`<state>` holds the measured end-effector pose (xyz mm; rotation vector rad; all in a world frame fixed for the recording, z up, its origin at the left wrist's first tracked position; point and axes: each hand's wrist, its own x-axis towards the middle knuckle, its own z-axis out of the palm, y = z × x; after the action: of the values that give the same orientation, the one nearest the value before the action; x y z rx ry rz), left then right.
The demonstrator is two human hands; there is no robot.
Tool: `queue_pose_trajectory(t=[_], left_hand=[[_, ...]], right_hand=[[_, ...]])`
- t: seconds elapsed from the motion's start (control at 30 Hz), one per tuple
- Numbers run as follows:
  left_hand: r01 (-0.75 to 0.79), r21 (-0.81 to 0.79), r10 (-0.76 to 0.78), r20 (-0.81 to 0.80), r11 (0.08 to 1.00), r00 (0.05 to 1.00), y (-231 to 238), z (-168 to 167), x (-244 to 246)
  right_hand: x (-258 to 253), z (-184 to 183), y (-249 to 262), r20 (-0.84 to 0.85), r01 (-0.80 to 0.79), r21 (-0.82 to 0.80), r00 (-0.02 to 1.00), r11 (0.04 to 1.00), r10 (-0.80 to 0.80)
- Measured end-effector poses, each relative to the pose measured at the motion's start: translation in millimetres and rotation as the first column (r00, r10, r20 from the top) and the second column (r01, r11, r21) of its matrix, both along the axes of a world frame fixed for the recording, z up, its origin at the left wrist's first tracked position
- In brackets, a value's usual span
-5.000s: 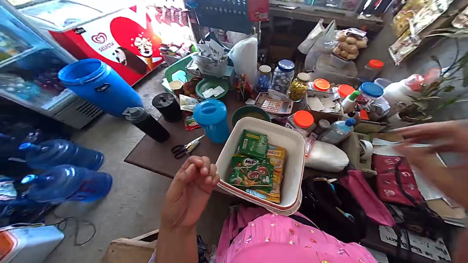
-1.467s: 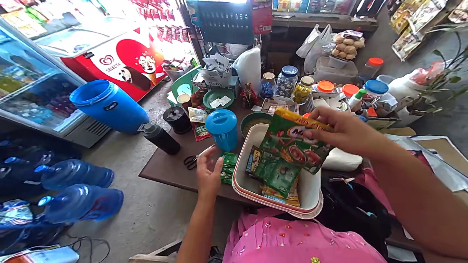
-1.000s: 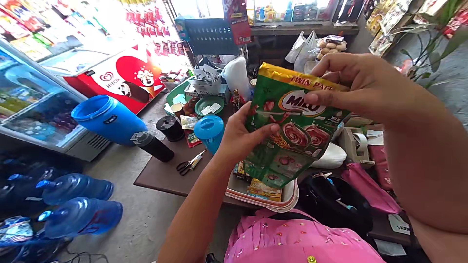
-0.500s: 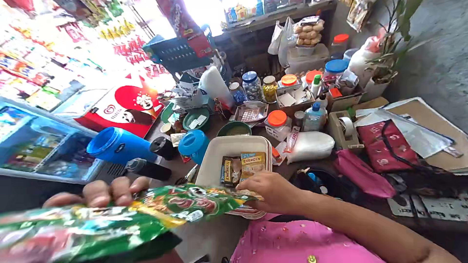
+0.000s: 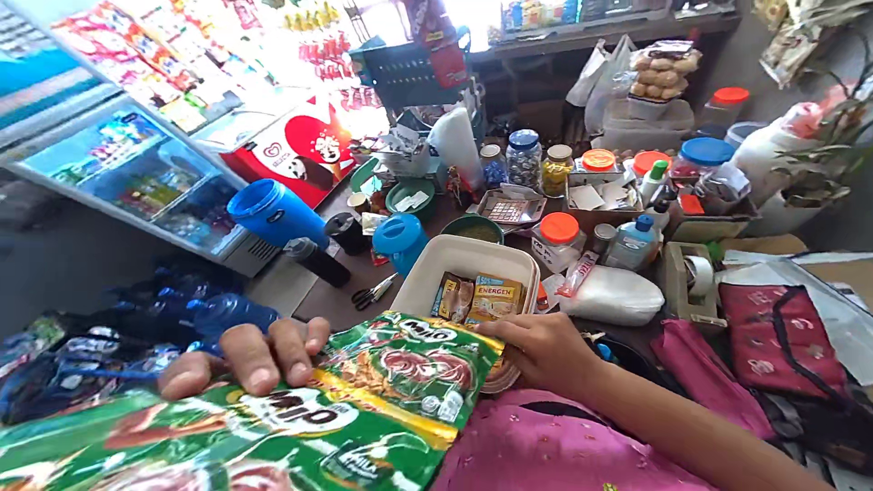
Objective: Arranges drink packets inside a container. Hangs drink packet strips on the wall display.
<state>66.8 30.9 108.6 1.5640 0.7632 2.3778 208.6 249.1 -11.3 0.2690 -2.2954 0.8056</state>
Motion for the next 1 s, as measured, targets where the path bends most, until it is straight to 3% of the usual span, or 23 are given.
queue_pose_trajectory(t=[0.1,0.43,0.6,1.0], left_hand=[[0.085,0.040,-0.083,-0.059,0.996,0.995,-28,-35,-25],[0.248,0.154,-0.254,0.020,0.957,0.967,-27,-70,-42],[0.260,0.193,-0.279,0.076,0.946,0.957,-32,-72,-51],[0.295,0.093,-0.305,0.121,0.951,0.945,-66,-80,-77]], right_hand=[[1,9,6,-0.007,0.025,-0.003,1.000,1.000,-0.025],[3,24,2,-0.025,0.158,0.085,0.987,0.984,-0.156],[-7,19,-10,-0.011,0.157,0.092,0.988,0.983,-0.157],[-23,21,-30,-0.002,0.175,0.084,0.985,0.981,-0.175]])
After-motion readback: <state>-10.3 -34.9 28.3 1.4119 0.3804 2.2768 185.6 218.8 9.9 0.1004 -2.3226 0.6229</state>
